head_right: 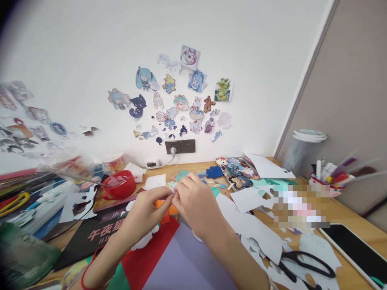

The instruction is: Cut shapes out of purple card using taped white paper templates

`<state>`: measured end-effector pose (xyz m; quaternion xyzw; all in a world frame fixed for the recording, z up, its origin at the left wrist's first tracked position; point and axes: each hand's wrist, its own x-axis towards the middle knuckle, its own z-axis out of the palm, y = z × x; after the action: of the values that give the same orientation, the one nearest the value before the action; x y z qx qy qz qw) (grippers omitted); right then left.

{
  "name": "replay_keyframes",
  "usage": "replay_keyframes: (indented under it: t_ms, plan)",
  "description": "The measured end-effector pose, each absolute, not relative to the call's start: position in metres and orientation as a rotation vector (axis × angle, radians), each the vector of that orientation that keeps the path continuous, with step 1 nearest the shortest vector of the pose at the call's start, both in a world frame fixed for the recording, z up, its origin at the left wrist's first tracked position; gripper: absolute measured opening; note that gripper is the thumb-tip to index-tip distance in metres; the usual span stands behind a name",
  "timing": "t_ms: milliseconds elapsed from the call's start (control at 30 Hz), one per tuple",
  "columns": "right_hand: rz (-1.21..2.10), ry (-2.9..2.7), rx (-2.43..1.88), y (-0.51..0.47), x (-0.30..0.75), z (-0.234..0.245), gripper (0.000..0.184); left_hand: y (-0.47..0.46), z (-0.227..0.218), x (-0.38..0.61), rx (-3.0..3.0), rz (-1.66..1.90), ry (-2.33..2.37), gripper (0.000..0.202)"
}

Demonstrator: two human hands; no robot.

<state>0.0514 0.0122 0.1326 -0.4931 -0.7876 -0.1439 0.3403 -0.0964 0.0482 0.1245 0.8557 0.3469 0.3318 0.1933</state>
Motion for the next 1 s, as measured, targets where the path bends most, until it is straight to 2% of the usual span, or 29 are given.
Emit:
replay_keyframes:
  t_ms: [233,367,567,633,767,900,1000]
  plan:
    - [-0.001,-1.856,-1.407,0.016,0.06,0.143,0.014,0.044,0.13,-0.098,2.307,0.997,0.931,0.021]
    - [0.041,-1.674,-1.637,0.026,0.076,0.141,0.014,0.044,0.133,-0.099,2.179,1.038,0.973,0.021]
    - [0.095,-1.692,-1.8,0.041,0.095,0.119,0.03,0.047,0.135,-0.099,1.97,0.982,0.963,0.028]
    - [0.124,-1.71,-1.781,0.043,0.095,0.117,0.031,0.049,0.134,-0.098,1.935,0.953,0.946,0.027]
    - [0.275,-1.661,-1.658,0.043,0.094,0.125,0.018,0.05,0.131,-0.098,1.904,0.896,0.93,0.026]
    - [0.623,-1.604,-1.448,0.037,0.088,0.137,0.034,0.051,0.128,-0.097,1.892,0.84,0.911,0.025]
    - [0.886,-1.563,-1.255,0.034,0.081,0.137,0.029,0.05,0.127,-0.097,1.889,0.816,0.905,0.023]
